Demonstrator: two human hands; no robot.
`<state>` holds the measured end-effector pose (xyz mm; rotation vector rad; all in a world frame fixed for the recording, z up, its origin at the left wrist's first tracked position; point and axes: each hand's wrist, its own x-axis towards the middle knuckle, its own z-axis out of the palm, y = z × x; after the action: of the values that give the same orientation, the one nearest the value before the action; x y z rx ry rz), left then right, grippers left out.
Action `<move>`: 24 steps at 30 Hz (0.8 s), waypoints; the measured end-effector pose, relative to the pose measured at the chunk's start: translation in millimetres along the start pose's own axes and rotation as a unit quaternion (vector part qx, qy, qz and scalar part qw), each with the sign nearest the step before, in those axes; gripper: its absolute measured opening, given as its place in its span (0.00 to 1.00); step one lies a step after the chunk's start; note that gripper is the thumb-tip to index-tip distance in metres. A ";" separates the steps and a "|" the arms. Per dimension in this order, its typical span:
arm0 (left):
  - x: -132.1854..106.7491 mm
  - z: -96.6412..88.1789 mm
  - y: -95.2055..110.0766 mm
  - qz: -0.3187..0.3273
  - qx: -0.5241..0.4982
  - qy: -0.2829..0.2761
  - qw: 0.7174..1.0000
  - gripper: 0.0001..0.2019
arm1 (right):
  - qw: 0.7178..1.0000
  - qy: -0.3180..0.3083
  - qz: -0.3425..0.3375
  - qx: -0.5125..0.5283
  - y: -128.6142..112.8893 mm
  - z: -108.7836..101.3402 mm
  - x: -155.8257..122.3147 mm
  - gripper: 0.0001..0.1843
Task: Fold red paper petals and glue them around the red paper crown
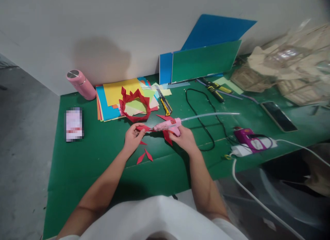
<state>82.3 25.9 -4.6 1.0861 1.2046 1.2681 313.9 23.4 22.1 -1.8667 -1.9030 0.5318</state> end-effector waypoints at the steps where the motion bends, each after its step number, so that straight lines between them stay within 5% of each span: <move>1: 0.1 0.0 0.1 -0.002 0.000 0.000 1.000 0.15 | 1.000 -0.002 -0.002 -0.001 0.4 0.0 0.2 0.16; 24: 4.1 -4.0 8.8 -0.039 -0.050 0.026 0.998 0.16 | 1.000 0.016 -0.012 -0.001 7.9 -0.2 1.5 0.17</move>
<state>77.2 30.0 3.6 0.9311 1.1983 1.2889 320.5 25.1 18.0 -1.8403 -1.9033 0.4893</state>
